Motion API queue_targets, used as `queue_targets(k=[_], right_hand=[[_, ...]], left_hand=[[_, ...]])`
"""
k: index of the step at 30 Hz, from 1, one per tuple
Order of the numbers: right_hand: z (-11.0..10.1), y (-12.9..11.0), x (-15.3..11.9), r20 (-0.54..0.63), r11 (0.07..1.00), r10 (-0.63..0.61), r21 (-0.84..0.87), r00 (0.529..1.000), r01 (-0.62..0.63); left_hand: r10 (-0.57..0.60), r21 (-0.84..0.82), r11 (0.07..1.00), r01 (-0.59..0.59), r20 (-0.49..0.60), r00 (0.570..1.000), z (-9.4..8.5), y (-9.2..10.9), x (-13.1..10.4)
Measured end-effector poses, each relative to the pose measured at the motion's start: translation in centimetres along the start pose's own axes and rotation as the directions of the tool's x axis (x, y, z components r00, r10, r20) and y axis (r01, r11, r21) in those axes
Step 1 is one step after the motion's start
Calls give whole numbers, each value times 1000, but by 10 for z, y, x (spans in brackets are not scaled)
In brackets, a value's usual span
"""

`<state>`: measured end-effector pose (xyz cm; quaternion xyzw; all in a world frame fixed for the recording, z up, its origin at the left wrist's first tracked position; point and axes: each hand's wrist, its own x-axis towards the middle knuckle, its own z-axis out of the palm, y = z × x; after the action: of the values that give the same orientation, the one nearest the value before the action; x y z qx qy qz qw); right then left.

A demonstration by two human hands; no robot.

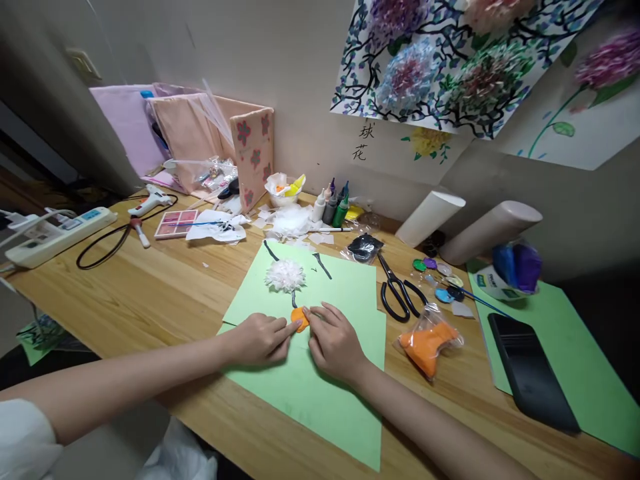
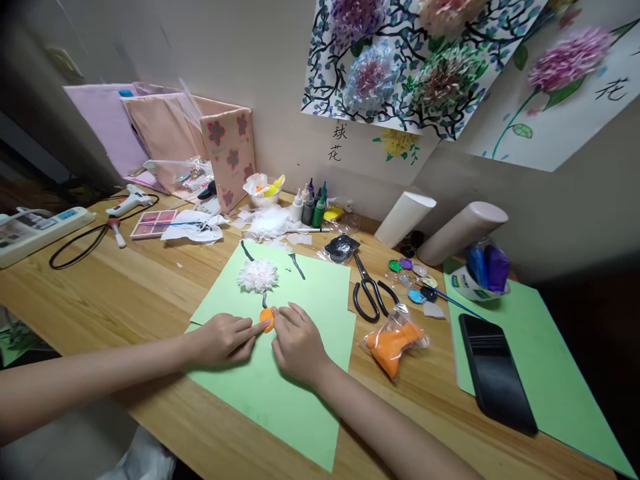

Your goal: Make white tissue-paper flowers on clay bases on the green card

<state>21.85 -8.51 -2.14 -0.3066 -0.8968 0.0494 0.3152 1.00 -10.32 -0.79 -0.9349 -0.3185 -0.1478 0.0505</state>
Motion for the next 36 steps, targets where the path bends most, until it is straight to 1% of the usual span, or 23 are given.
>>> queue_targets(k=[2,5,7,10,13,16,19,22,25,28,30,32,34,36], right_hand=[[-3,-1,0,-36,1000,-18,-2,999,18],[-7,-2,1,-97,998,-60,-39,994,56],[-8,-2,0,-118,993,-92,-87,989,82],[-7,-3,-1,-150,984,-120,-151,981,97],[-6,-3,-3,-183,980,-98,-187,978,64],[-6,-2,-4,-160,987,-97,-144,982,74],[-6,1,-5,-89,987,-138,-93,986,130],[-6,2,-5,-19,983,-175,-60,984,174],[-4,2,-6,3,981,-186,-48,983,186],[-5,2,-8,-24,980,-190,-60,982,188],[-7,2,-8,-62,981,-185,-68,981,181],[-9,2,-7,-120,988,-144,-76,982,136],[-11,3,-6,-157,994,-83,-76,984,72],[-11,3,-5,-122,996,-58,-68,991,50]], left_hand=[[-35,-26,999,35,23,999,0,-1,-1],[-70,-76,994,79,111,991,1,-4,0],[-80,-106,990,98,159,984,2,-5,2],[-82,-129,986,108,190,978,4,-7,4],[-77,-136,985,106,201,976,6,-10,4],[-77,-157,982,104,172,982,9,-13,3],[-96,-172,978,117,129,987,10,-14,2],[-112,-137,982,129,121,986,10,-13,1],[-91,-107,989,104,124,988,10,-13,2],[-65,-105,992,75,98,993,10,-14,2],[-17,-106,994,26,81,997,9,-16,1],[59,-98,994,-51,82,995,7,-17,1],[110,-75,992,-102,107,988,4,-15,0],[114,-33,993,-111,147,983,3,-11,0]])
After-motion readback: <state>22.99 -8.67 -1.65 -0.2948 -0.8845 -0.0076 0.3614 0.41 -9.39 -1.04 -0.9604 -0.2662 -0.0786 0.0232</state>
